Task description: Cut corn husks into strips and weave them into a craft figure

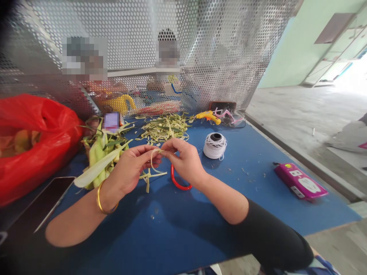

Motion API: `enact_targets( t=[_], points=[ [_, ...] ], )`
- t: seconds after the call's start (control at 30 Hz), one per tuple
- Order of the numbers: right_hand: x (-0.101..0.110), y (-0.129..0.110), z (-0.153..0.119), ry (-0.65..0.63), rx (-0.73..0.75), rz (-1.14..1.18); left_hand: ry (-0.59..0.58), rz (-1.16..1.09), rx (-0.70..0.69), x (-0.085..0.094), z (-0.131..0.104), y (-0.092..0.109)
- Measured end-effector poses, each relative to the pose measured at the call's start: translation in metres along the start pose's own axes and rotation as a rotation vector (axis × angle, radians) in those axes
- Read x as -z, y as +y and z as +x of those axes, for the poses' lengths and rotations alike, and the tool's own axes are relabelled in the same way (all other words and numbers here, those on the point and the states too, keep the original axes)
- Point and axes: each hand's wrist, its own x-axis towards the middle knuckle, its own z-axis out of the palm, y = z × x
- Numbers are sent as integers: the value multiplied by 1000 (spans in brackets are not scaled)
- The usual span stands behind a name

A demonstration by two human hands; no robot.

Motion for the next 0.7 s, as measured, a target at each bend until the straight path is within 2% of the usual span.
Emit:
enact_targets(
  t=[0.1, 0.27, 0.43, 0.5, 0.6, 0.7],
  points=[
    [-1, 0, -1, 20, -9, -32, -15, 17, -19, -1, 0, -2],
    [-4, 5, -1, 17, -76, 12, 6, 88, -150, -1, 0, -5],
    [0, 0, 1, -18, 2, 10, 12, 218, -235, 1, -1, -1],
    [0, 0, 2, -29, -20, -1, 15, 279, -259, 2, -2, 0],
    [-4, 2, 2, -3, -150, 172, 14, 239, -256, 0, -3, -1],
    [-8, 3, 1, 22, -284, 412, 34, 120, -195, -4, -3, -5]
  ],
)
